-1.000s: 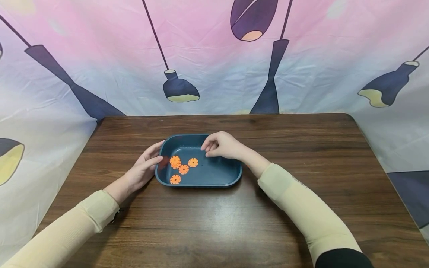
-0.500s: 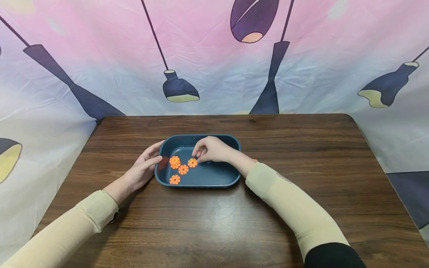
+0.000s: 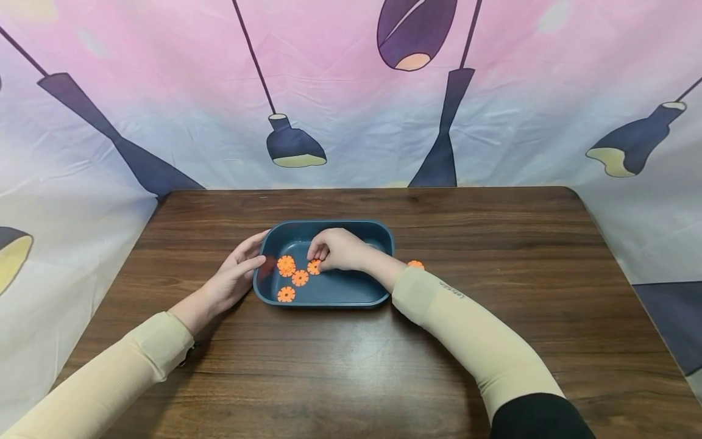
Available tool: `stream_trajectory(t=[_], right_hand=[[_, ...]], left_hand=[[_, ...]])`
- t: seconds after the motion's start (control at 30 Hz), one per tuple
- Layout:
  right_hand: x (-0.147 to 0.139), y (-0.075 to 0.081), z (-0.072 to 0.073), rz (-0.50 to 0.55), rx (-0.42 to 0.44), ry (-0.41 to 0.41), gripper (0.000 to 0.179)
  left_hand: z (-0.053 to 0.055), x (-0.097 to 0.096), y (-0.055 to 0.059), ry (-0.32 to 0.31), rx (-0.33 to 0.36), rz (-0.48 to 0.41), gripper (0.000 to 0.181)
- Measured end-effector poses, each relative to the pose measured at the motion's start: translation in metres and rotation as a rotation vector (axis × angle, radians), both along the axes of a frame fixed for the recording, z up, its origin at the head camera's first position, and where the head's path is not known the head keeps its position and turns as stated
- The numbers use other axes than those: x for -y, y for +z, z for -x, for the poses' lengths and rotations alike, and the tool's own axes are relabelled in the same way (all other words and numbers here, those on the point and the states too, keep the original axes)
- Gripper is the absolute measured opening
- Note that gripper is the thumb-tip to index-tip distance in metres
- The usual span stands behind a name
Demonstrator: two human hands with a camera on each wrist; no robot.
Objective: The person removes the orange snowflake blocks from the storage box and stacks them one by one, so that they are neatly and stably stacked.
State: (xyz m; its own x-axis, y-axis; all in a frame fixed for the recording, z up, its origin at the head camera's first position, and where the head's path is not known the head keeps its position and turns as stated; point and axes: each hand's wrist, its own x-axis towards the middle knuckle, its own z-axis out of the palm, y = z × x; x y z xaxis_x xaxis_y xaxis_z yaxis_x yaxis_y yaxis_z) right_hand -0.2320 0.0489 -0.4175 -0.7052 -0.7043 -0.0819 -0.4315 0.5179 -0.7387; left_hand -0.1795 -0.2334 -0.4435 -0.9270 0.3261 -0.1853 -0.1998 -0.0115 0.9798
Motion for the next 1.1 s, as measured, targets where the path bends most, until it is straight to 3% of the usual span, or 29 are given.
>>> stream_trajectory(t=[0.37,0.73,1.1], right_hand=[[0.0041,-0.0018,-0.0060,-0.095,-0.110,0.025,0.025],[0.0059,-0.0015,-0.0077,-0.149,-0.141,0.041,0.028],[0.0005,0.0004,-0.0080,-0.105,-0.149,0.021,0.017]], left_hand=[[-0.0011,0.0002,-0.0020,0.005,-0.010,0.006,0.060],[0.0008,-0.0002,-0.0057,0.006,-0.033,-0.020,0.060],[0.0010,0.0010,-0.0043,0.003,-0.025,-0.015,0.060]])
